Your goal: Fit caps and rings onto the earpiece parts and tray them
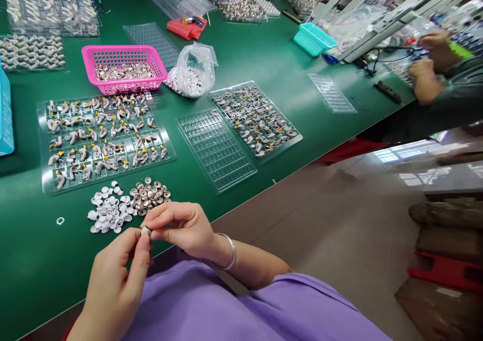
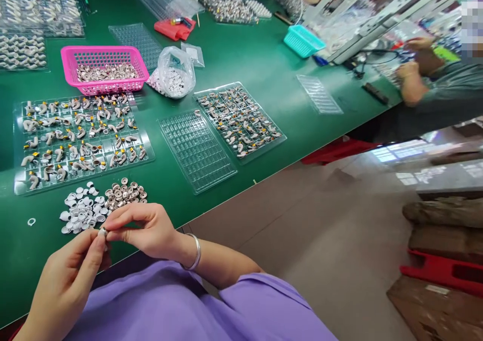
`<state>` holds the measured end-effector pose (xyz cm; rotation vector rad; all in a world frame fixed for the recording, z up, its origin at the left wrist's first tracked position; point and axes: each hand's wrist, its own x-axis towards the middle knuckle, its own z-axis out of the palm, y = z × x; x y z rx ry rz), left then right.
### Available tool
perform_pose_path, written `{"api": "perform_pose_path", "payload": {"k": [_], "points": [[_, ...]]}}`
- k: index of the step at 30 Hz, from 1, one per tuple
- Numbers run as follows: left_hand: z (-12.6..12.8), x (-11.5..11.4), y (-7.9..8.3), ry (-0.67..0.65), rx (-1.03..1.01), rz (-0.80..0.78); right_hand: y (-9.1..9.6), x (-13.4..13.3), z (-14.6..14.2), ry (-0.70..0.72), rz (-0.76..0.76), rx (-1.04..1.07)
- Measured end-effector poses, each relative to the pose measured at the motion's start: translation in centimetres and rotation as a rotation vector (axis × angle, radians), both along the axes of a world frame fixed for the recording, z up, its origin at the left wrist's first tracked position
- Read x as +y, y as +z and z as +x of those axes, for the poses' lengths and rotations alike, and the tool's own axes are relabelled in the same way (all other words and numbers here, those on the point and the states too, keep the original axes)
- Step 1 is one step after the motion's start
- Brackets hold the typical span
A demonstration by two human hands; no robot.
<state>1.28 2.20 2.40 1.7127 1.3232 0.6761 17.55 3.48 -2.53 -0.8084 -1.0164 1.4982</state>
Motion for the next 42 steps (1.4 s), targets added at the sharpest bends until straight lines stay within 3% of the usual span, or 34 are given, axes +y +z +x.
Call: {"api": "perform_pose_path", "payload": {"k": [4, 11, 16, 21, 28, 33, 36, 42], "points": [[0.0, 0.0, 0.5, -0.038, 0.061, 0.140, 0.5, 0.0, 0.3, 0.032, 0.023, -0.022], [-0.2, -0.4, 0.4, -0.075, 0.033, 0.084, 1.2, -0.1, 0.5, 0.051, 0.132, -0.124], [-0.7, -1.4, 0.0, -0.085, -0.006, 0.030, 1.6, 0.1, 1.1, 0.162, 0.156, -0.178], [-0.9, -1.7, -0.2, -0.131, 0.012, 0.061, 1.6, 0.7, 1.3, 0.269, 0.070, -0.110], [-1.4, -1.3, -0.4, -0.265, 0.114, 0.279, 2.7, 1.9, 2.1, 0.522, -0.081, -0.198], [-1.8, -1.1, -0.8, -0.378, 0.156, 0.401, 4.4, 3.3, 3.0, 0.774, 0.126, -0.526], [-2.0, -1.3, -1.0, -0.433, 0.179, 0.453, 4.8, 3.7, 3.2, 0.853, 0.290, -0.676], [-2.2, -1.5, -0.9, -0.463, 0.218, 0.522, 4.5, 3.0, 3.1, 0.853, 0.362, -0.622]]}}
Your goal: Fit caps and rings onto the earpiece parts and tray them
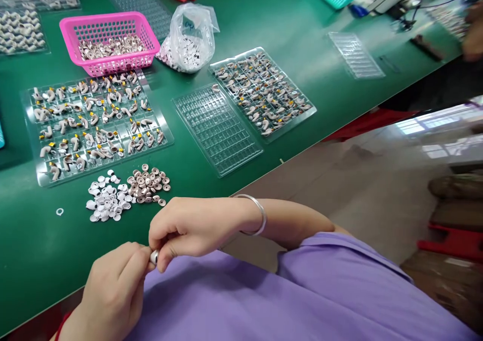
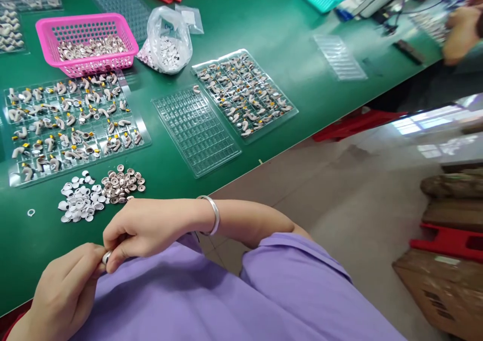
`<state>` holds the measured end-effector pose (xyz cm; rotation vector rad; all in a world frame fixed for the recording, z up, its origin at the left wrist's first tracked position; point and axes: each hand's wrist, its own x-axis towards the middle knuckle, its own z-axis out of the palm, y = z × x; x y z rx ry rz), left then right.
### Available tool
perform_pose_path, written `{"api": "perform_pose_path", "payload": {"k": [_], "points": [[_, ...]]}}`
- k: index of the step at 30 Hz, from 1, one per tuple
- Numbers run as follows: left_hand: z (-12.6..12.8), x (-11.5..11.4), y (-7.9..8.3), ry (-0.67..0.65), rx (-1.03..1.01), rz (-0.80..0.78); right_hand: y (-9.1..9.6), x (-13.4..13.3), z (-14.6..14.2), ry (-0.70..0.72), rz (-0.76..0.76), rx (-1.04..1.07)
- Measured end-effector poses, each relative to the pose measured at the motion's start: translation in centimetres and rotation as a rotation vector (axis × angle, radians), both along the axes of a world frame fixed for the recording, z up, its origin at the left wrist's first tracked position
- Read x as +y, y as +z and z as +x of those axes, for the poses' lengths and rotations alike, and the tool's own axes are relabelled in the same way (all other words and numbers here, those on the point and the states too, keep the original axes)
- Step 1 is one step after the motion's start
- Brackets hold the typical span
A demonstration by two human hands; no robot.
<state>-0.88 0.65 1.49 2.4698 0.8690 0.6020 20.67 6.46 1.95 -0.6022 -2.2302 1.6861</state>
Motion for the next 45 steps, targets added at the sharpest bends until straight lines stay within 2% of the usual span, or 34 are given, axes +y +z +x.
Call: {"api": "perform_pose_path", "payload": {"k": [9, 12, 16, 20, 23, 26, 29, 34, 39, 45], "points": [[0.1, -0.1, 0.9, -0.032, -0.026, -0.001, 0.1, -2.1, -0.7, -0.145, -0.187, 0.153], [0.0, 0.2, 1.0, -0.043, -0.064, -0.003, 0.4, -2.3, -0.7, -0.177, -0.204, 0.163], [-0.3, 0.9, 0.8, -0.066, -0.051, 0.019, 1.4, -1.6, -0.3, -0.136, -0.074, 0.028], [-0.6, 1.4, 0.6, -0.088, 0.025, 0.143, 2.5, -0.9, 0.0, -0.011, 0.122, -0.163], [-0.7, 1.5, 0.7, -0.098, 0.069, 0.228, 2.4, -1.0, -0.1, 0.024, 0.185, -0.097], [-0.7, 1.4, 0.8, -0.105, 0.056, 0.212, 1.8, -1.2, -0.1, -0.016, 0.197, 0.045], [-0.5, 1.3, 0.9, -0.092, 0.040, 0.183, 1.2, -1.4, 0.0, -0.024, 0.166, 0.132], [-0.1, 0.9, 1.1, -0.064, 0.064, 0.205, 0.6, -1.5, 0.0, -0.046, 0.065, 0.114], [0.5, 0.3, 1.4, 0.051, 0.055, 0.168, 0.2, -1.7, -0.1, -0.104, 0.004, 0.131], [0.8, -0.2, 1.4, 0.121, 0.052, 0.192, -0.6, -2.3, -0.5, -0.182, -0.104, 0.196]]}}
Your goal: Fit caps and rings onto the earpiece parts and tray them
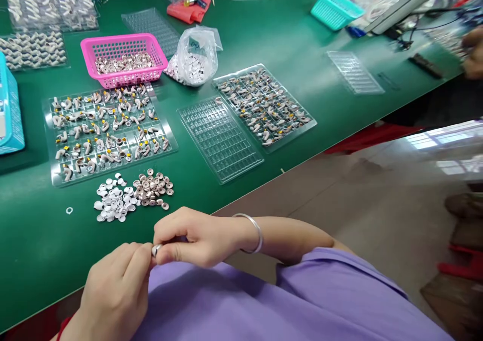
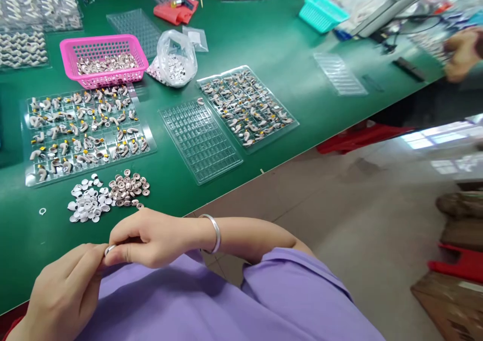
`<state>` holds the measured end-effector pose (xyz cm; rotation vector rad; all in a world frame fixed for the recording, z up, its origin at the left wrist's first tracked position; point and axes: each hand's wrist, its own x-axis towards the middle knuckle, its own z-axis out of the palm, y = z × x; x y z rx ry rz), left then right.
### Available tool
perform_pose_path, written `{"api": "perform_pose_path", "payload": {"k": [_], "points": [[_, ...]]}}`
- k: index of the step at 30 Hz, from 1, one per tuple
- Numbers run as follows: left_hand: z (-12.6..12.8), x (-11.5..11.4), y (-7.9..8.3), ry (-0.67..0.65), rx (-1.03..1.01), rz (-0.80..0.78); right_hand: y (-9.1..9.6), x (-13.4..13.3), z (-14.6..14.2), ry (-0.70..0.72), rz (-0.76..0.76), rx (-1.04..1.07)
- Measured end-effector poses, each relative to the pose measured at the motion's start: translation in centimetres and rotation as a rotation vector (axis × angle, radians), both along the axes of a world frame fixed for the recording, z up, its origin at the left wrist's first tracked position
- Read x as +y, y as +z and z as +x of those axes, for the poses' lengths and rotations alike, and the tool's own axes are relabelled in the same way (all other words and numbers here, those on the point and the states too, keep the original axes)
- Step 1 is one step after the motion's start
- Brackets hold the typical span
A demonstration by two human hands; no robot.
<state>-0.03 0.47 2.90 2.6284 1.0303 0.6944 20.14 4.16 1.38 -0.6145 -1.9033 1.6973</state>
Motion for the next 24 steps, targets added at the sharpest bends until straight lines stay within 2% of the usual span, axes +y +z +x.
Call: {"api": "perform_pose_path", "payload": {"k": [4, 9, 17, 20, 22, 24], "points": [[0.0, -0.4, -0.2, 0.038, -0.014, -0.017, -0.7, -0.6, -0.6, -0.074, -0.088, 0.076], [-0.2, -0.6, -0.6, 0.023, -0.024, -0.015, -1.1, -1.0, -0.8, -0.069, -0.132, 0.102], [-0.6, 0.2, -1.1, -0.066, -0.128, -0.097, -1.0, -1.1, -0.6, -0.064, 0.084, 0.076], [-0.5, 0.4, -0.9, -0.004, -0.226, -0.245, -0.9, -0.6, -0.5, -0.072, 0.216, -0.024], [-0.4, 0.5, -0.6, 0.049, -0.288, -0.421, -0.9, -0.3, -0.5, -0.158, 0.254, -0.092], [-0.4, 0.6, -0.5, 0.090, -0.354, -0.596, -1.0, 0.0, -0.6, -0.279, 0.257, -0.065]]}}
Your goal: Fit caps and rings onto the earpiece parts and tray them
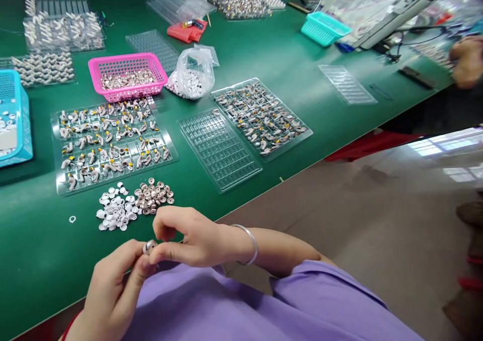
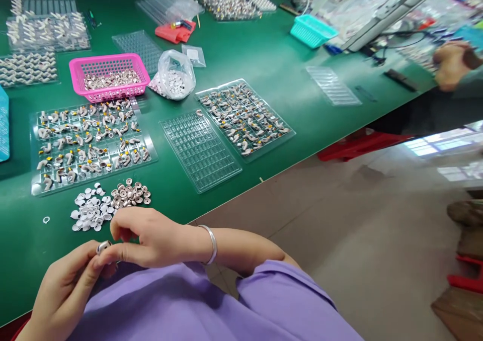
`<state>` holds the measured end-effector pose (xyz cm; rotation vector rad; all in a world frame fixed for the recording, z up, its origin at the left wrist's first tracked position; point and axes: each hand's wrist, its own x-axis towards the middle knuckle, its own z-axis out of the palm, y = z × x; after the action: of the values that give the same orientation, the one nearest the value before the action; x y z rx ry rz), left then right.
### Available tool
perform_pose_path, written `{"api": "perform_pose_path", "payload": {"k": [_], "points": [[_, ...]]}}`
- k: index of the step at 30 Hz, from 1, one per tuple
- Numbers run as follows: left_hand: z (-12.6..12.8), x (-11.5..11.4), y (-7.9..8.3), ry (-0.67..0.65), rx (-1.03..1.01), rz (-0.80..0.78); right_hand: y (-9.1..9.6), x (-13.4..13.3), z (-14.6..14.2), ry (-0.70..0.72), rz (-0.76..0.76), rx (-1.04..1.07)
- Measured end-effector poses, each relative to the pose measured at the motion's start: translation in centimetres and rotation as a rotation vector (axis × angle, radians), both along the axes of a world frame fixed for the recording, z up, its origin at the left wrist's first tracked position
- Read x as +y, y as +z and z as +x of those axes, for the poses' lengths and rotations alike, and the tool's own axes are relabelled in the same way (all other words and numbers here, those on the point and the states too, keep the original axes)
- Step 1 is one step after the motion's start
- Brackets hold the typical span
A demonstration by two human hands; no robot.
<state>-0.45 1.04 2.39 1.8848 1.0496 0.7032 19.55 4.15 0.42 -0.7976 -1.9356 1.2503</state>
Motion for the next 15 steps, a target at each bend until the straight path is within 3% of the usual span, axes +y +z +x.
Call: {"api": "perform_pose_path", "payload": {"k": [4, 7, 11, 15], "points": [[0.0, 0.0, -0.1, 0.067, -0.158, -0.298, -0.2, 0.1, -0.3, -0.052, 0.079, 0.183], [0.0, -0.1, -0.3, 0.112, -0.230, -0.423, -0.4, 0.1, -0.4, -0.059, 0.060, 0.231], [0.2, -0.1, -0.6, 0.144, -0.287, -0.509, -0.6, 0.0, -0.6, -0.081, -0.047, 0.272], [0.4, -0.1, -0.8, 0.178, -0.314, -0.586, -1.1, -0.2, -1.1, -0.109, -0.245, 0.358]]}}
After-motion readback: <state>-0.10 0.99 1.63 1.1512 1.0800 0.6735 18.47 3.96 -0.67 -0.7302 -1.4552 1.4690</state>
